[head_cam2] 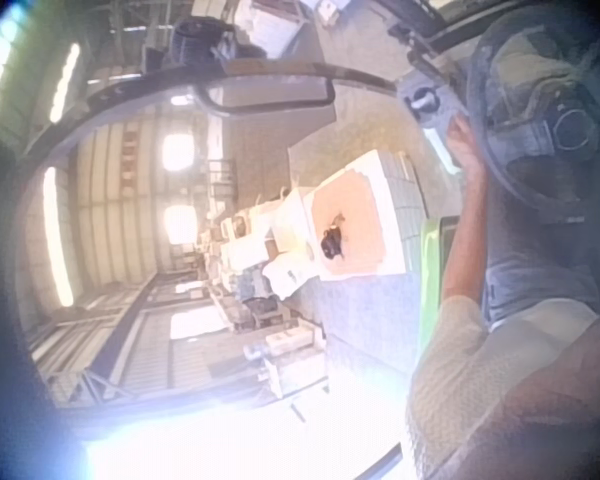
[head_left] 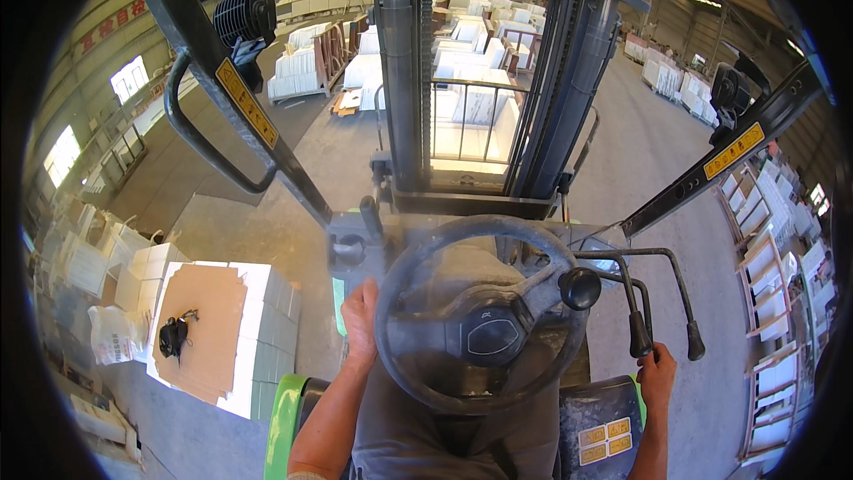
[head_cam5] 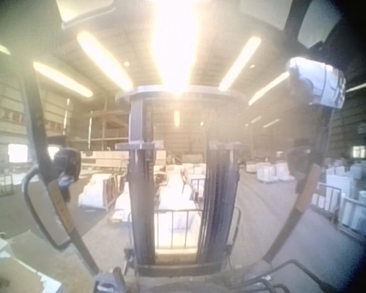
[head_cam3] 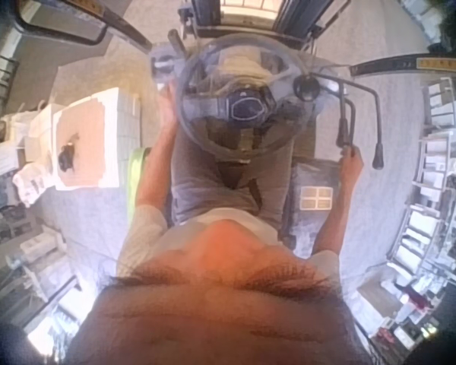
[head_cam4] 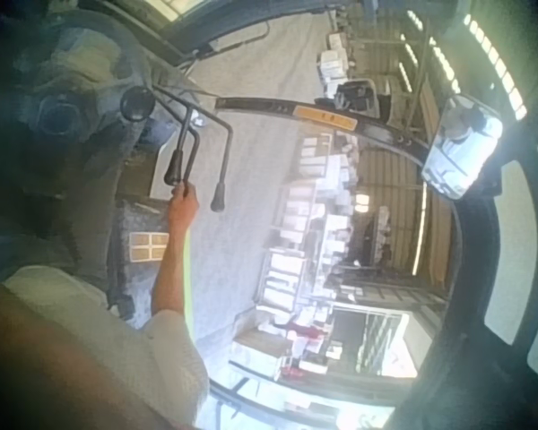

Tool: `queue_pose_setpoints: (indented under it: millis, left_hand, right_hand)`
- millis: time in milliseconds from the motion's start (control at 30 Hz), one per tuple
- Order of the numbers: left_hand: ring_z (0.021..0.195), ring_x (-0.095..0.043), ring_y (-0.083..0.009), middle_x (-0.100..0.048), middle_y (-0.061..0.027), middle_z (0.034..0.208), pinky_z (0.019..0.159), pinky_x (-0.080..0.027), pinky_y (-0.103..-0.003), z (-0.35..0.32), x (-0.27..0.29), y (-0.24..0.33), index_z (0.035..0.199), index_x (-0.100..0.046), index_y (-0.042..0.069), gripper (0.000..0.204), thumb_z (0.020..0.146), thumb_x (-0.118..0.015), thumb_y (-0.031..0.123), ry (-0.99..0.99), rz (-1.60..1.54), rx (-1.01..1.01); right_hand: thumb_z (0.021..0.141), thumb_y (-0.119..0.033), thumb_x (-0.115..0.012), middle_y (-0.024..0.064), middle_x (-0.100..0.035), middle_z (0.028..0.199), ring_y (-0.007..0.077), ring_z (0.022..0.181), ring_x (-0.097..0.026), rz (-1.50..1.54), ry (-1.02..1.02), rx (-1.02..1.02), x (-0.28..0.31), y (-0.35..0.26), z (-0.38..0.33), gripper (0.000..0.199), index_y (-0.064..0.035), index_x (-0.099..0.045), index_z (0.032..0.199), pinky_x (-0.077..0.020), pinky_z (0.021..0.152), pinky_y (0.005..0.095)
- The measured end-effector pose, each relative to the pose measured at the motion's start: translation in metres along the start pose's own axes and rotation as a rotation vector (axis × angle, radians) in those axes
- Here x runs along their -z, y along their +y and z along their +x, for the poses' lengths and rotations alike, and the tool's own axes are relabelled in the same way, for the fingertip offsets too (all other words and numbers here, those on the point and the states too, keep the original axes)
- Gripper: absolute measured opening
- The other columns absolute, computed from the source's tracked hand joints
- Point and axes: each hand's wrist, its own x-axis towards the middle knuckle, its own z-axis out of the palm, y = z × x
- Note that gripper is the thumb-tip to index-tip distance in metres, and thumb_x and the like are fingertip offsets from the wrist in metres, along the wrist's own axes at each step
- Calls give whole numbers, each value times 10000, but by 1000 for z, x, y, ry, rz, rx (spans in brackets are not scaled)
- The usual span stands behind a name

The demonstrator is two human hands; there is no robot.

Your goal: The person operates a forklift inside a warehouse, steering and maneuvering around stacks of white panels and pallets. The operator navigates through aisles, turns, and positions the forklift near materials without visibly lifting or placing any load during the clip.

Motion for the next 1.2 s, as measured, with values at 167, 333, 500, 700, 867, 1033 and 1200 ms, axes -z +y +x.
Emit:
queue_pose_setpoints:
  millis: [167, 333, 500, 700, 867, 1033, 1200]
  left_hand:
    - [670, -360, -84, -398, 19, 653, 559, -355, -329, -2, 0, 2, 674, -459, 21, 473, 1053, -557, 288, -7, -50, 18]
    - [666, -361, -88, -400, 13, 646, 560, -359, -335, -1, -1, -1, 670, -463, 14, 472, 1049, -555, 281, -8, -50, 17]
    - [659, -368, -106, -398, -28, 632, 565, -371, -363, 2, -1, -6, 675, -471, -11, 493, 1047, -543, 303, 1, -6, 34]
    - [654, -370, -115, -387, -52, 628, 566, -373, -374, 4, 2, -8, 687, -478, -17, 492, 1050, -535, 310, 9, 38, 21]
    - [649, -367, -117, -392, -50, 627, 565, -372, -372, 4, 2, -5, 686, -485, -17, 494, 1051, -544, 311, 3, 14, 10]
    - [649, -370, -119, -408, -49, 624, 568, -375, -377, 0, 1, 1, 684, -492, -18, 498, 1050, -542, 316, 16, 35, 4]
    - [649, -372, -123, -416, -52, 624, 571, -378, -383, -7, 1, 3, 689, -497, -20, 507, 1051, -533, 334, 23, 71, -4]
  right_hand:
    - [992, -189, -604, 94, -666, 699, 150, 503, -575, -8, -13, -27, 1, 1, 0, 281, 48, -684, 1120, -449, 475, 325]
    - [991, -182, -598, 97, -669, 693, 156, 499, -583, -12, -4, -22, 0, 8, 1, 274, 48, -685, 1115, -453, 476, 332]
    - [989, -173, -594, 110, -683, 692, 175, 499, -602, -46, 5, 31, -1, 15, 5, 256, 43, -688, 1090, -461, 484, 347]
    - [989, -181, -603, 144, -718, 744, 250, 625, -676, -66, -31, -22, 0, 4, 5, 278, 52, -686, 1115, -516, 606, 399]
    - [966, -130, -642, 204, -717, 1052, 341, 948, -694, -123, 233, 210, 2, -38, 9, 301, 37, -653, 1215, -536, 874, 444]
    - [896, -24, -678, 220, -597, 1341, 435, 1239, -564, -275, 339, 668, -4, -82, 0, 420, 11, -589, 1305, -458, 1065, 478]
    - [922, 26, -634, 224, -607, 1320, 412, 1190, -610, -143, 229, 693, -32, -91, -21, 345, 40, -620, 1267, -507, 1020, 445]
